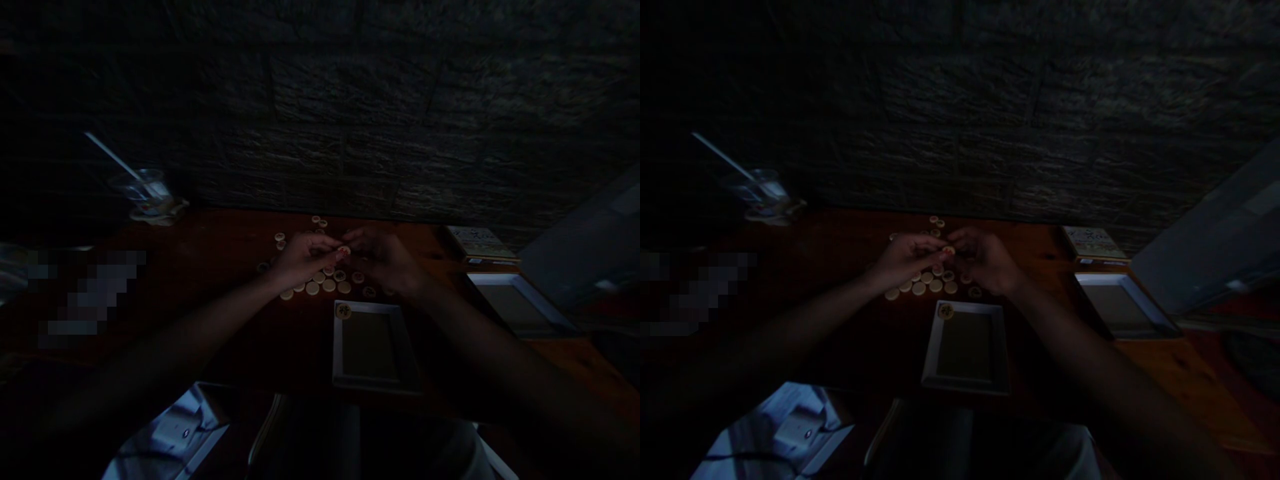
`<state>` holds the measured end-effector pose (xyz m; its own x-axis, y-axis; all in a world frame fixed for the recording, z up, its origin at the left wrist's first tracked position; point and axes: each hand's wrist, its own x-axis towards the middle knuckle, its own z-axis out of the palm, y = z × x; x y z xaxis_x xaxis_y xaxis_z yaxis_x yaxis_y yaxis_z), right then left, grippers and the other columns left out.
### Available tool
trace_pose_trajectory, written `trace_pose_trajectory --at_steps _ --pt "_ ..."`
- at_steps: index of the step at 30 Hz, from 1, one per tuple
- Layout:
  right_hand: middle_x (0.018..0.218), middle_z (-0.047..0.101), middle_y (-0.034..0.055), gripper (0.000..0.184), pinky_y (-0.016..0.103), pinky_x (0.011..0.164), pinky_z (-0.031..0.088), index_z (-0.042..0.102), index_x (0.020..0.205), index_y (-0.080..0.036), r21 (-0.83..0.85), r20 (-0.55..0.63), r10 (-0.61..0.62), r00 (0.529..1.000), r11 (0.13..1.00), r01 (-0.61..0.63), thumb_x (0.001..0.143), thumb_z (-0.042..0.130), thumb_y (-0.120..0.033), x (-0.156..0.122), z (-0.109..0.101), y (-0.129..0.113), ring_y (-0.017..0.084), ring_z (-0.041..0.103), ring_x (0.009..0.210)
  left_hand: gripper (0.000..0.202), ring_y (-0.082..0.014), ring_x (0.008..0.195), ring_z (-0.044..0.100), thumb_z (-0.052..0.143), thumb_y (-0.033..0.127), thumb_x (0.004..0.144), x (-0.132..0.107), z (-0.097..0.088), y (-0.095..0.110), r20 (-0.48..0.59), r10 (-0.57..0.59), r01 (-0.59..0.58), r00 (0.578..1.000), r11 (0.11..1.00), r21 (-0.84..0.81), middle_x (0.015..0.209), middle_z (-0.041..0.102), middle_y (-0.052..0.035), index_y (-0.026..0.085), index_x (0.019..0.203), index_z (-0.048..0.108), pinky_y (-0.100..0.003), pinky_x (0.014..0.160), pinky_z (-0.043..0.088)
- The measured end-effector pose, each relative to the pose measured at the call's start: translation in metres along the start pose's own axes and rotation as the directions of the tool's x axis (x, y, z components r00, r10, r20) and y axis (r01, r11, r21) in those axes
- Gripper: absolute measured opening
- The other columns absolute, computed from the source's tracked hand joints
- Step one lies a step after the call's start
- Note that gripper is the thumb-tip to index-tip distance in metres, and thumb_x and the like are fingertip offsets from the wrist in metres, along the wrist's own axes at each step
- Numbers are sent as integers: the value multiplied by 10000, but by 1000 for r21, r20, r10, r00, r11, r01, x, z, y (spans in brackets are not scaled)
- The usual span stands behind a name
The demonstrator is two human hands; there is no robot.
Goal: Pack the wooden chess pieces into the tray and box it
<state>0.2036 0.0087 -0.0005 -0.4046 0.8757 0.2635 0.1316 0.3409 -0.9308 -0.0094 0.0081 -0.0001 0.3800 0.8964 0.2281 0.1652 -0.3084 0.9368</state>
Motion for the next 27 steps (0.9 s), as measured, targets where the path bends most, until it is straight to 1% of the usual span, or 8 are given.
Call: trace_pose_trajectory --at_steps 3,5,7,9,12,17,22,27 --pt "988 808 77 398 334 778 618 748 1021 -185 39 -64 20 998 999 -18 754 907 -434 1 0 0 207 761 864 189 -116 603 687 789 309 874 0 2 -3 -21 20 -20 1000 999 -32 742 768 -33 139 951 764 -218 597 537" --pt "963 810 82 385 321 781 608 785 962 -177 32 -72 18 997 999 -15 762 899 -485 2 0 0 197 755 856 231 -123 622 707 807 309 858 0 3 -6 -32 17 -19 999 999 -45 753 776 -34 135 1002 757 -219 612 546" --pt "877 802 68 412 299 716 597 805 933 -176 39 -74 41 996 999 -38 749 898 -532 2 0 -1 178 738 772 312 -125 630 716 820 306 849 -1 5 -7 -55 23 -25 998 999 -39 752 781 -29 138 1101 750 -213 613 545" --pt "786 783 51 446 275 617 577 804 917 -175 74 -87 88 992 994 -81 718 909 -560 2 2 -1 165 715 676 346 -125 633 719 823 309 847 -2 7 -8 -79 35 -38 996 999 -35 765 790 -34 140 1139 751 -210 605 545" --pt "739 774 50 456 254 536 561 787 888 -165 122 -103 136 985 985 -124 698 924 -557 1 5 -1 164 708 618 289 -128 616 715 817 339 848 -3 9 -8 -90 38 -44 995 997 -67 795 803 -55 140 1055 781 -220 586 556" --pt "723 772 62 459 234 492 553 778 853 -157 126 -134 183 974 978 -166 700 921 -565 0 9 0 159 703 583 230 -128 612 710 774 378 882 -4 10 -8 -96 22 -32 995 994 -109 780 792 -51 166 968 795 -234 596 572" --pt "718 767 57 460 210 484 540 780 811 -160 139 -153 188 970 976 -167 731 886 -601 -1 12 0 144 696 573 230 -140 667 731 780 304 851 -6 12 -4 -84 64 -69 994 996 -51 826 804 -58 160 1030 783 -228 600 562" --pt "646 731 34 467 195 461 512 767 779 -154 143 -175 218 960 970 -194 664 938 -573 -4 17 -7 118 650 512 249 -167 737 767 821 231 779 -8 13 -3 -101 84 -87 991 996 -19 863 818 -66 150 1011 777 -228 638 574"
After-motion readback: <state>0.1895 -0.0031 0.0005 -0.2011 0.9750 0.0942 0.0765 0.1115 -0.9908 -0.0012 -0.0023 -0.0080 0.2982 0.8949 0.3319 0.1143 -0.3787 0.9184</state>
